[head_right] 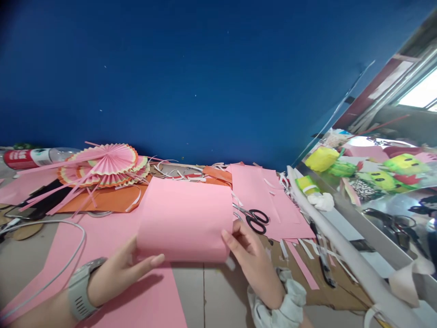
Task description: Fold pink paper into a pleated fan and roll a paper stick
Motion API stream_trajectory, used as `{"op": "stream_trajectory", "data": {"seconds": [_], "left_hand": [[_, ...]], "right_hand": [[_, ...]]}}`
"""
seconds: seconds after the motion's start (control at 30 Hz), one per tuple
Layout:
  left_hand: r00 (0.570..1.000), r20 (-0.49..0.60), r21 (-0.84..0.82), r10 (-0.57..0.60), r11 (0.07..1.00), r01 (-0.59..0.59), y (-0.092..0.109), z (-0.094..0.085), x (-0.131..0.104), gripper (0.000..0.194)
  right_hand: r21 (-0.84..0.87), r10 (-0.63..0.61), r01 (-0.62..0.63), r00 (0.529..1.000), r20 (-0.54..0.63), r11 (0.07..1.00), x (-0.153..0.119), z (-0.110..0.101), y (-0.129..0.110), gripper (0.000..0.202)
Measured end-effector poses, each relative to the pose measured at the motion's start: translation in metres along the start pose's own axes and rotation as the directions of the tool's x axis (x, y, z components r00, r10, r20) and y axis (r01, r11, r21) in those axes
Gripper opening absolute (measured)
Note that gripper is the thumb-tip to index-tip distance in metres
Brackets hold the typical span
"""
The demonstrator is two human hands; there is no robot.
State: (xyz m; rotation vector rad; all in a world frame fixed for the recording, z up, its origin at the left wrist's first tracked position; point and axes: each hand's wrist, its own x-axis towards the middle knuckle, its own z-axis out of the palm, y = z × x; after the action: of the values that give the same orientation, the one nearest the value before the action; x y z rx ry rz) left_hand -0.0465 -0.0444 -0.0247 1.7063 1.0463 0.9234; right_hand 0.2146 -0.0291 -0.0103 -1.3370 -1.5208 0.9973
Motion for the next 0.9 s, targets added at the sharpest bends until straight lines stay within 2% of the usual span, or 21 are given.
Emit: {"op": "stream_trajectory", "data": {"seconds": [0.1,0.2,0.27,0.33,0.4,0.47,0.53,0.67,0.77,0.9], "left_hand": [[1.0,0.02,0.075,0.007,0.997,-0.008,-0.004,-0.003,0.0,0.036],[0.989,0.123,0.132,0.085,0.986,-0.101,0.0,-0.005,0.002,0.049],[0.981,0.169,0.133,0.099,0.983,-0.123,0.004,-0.004,0.002,0.056],[0.987,0.154,0.144,0.041,0.988,-0.063,0.007,-0.001,0.002,0.039],[0.994,0.09,0.142,-0.059,0.989,0.046,0.007,0.001,0.003,0.019],[0.99,0.026,0.094,-0.141,0.986,0.138,0.006,0.002,0.005,0.021],[0.983,0.006,0.034,-0.182,0.983,0.181,0.006,0.0,0.009,0.023],[0.968,0.029,0.035,-0.248,0.968,0.247,0.006,-0.003,0.013,0.027],[0.956,0.03,0.018,-0.293,0.956,0.292,0.004,-0.004,0.014,0.028],[0.964,0.103,-0.125,-0.245,0.958,0.257,0.003,-0.007,0.014,0.026]], "right_hand": [[0.037,0.093,-0.094,0.995,0.021,0.995,-0.002,0.006,0.005,0.022],[-0.005,0.129,-0.129,0.99,-0.052,0.992,-0.002,0.009,0.01,0.024],[-0.072,0.118,-0.127,0.987,-0.11,0.989,-0.002,0.008,0.01,0.025],[-0.12,0.095,-0.111,0.986,-0.136,0.987,-0.002,0.006,0.008,0.025],[-0.13,0.032,-0.039,0.998,-0.063,0.991,-0.002,0.003,0.003,0.028],[-0.115,-0.052,0.064,0.993,0.106,0.991,-0.003,0.002,-0.002,0.034],[-0.126,-0.052,0.082,0.973,0.226,0.989,-0.004,0.003,-0.004,0.037],[-0.157,0.1,-0.066,0.97,0.22,0.985,-0.006,0.008,-0.002,0.029],[-0.066,0.113,-0.101,0.972,0.205,0.993,-0.007,0.01,0.0,0.027],[0.084,0.133,-0.157,0.962,0.239,0.984,-0.007,0.005,-0.001,0.027]]}}
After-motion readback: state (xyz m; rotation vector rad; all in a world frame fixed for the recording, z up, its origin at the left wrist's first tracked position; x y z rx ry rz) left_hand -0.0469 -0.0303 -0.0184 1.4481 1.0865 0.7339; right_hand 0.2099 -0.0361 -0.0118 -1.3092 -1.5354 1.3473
